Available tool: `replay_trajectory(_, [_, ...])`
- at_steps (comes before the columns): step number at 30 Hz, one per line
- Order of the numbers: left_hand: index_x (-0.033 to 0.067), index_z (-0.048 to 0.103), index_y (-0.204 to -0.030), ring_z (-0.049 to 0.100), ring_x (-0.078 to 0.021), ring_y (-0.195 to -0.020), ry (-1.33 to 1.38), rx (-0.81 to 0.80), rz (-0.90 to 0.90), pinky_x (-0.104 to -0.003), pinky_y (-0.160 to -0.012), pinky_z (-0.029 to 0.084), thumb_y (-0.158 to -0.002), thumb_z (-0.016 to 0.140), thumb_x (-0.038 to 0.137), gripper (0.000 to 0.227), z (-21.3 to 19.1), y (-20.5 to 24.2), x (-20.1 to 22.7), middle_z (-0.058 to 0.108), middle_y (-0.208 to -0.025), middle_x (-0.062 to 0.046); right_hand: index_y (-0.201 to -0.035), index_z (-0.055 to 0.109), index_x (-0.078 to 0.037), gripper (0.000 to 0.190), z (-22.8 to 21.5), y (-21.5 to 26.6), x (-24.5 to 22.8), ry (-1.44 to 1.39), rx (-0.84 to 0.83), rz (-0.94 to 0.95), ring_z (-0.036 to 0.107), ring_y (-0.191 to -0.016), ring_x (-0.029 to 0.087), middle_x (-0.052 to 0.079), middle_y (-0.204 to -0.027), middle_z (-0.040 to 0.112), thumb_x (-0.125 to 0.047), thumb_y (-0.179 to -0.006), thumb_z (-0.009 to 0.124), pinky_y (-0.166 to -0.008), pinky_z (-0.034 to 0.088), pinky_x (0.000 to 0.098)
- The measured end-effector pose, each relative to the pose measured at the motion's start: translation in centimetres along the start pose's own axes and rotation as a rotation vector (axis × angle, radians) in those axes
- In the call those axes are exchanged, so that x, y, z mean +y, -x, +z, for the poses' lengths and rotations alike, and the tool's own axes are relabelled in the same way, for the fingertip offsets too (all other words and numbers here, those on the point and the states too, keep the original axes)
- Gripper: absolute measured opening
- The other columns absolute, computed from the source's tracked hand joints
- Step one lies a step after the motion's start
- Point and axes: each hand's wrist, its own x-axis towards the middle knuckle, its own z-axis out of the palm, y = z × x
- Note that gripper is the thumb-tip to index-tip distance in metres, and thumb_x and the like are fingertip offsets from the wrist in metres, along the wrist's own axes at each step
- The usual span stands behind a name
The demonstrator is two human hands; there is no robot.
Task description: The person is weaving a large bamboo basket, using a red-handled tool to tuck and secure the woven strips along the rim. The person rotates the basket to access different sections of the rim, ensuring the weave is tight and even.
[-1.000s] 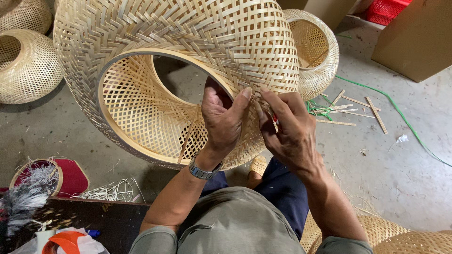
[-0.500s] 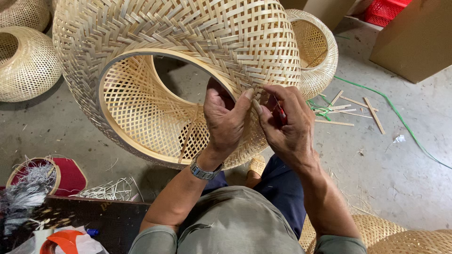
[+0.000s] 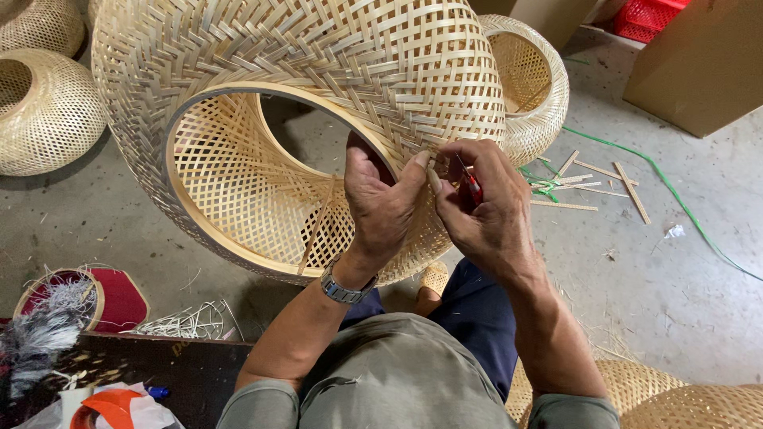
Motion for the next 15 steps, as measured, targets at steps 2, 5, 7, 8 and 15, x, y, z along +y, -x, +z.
replay_trajectory(2, [-0.0020,0.042,-0.122,0.073,-0.0174,-0.086,0.027,-0.007,-0.010,-0.028,-0.074,0.066,-0.105,0.057,-0.007,0.024,0.2,-0.1,0.1,0.066,-0.112,-0.018,-0.126,0.060,-0.004,0.035,-0.1,0.0,0.0,0.012,-0.006,-0.017,0.069,-0.094,0.017,0.010,-0.109,0.065,-0.001,-0.093,0.073,-0.077,0.059,0.0292])
replay_trajectory(5, [0.0003,0.040,-0.123,0.073,-0.0180,-0.084,0.131,-0.032,-0.005,-0.029,-0.072,0.066,-0.104,0.057,-0.008,0.026,0.5,-0.3,0.5,0.066,-0.112,-0.019,-0.125,0.061,-0.004,0.034,-0.2,0.1,-0.2,0.010,0.001,-0.034,0.070,-0.094,0.019,0.011,-0.109,0.065,-0.001,-0.093,0.074,-0.078,0.058,0.0296])
replay_trajectory(7, [0.0055,0.038,-0.122,0.075,-0.0187,-0.078,0.415,-0.081,-0.020,-0.030,-0.066,0.068,-0.101,0.057,-0.005,0.030,0.8,-0.8,0.3,0.067,-0.110,-0.019,-0.123,0.062,-0.004,0.032,0.1,0.4,-0.2,-0.038,0.010,0.034,0.070,-0.088,0.019,0.012,-0.105,0.064,-0.002,-0.095,0.075,-0.071,0.057,0.0282])
replay_trajectory(8, [0.0031,0.039,-0.122,0.074,-0.0187,-0.085,0.365,-0.031,-0.039,-0.029,-0.070,0.067,-0.101,0.058,-0.006,0.029,0.8,-0.7,0.3,0.067,-0.112,-0.020,-0.125,0.062,-0.005,0.033,0.0,0.6,-0.1,-0.018,0.030,-0.008,0.070,-0.091,0.020,0.011,-0.107,0.064,-0.002,-0.095,0.075,-0.074,0.058,0.0299])
replay_trajectory(15, [-0.0006,0.045,-0.122,0.074,-0.0212,-0.096,-0.056,-0.003,0.067,-0.031,-0.079,0.067,-0.106,0.063,-0.003,0.024,0.0,-1.1,0.1,0.068,-0.114,-0.022,-0.137,0.064,-0.010,0.055,0.6,2.0,1.1,0.377,0.015,-0.112,0.065,-0.078,0.021,0.013,-0.103,0.060,-0.015,-0.085,0.082,-0.058,0.056,0.0343])
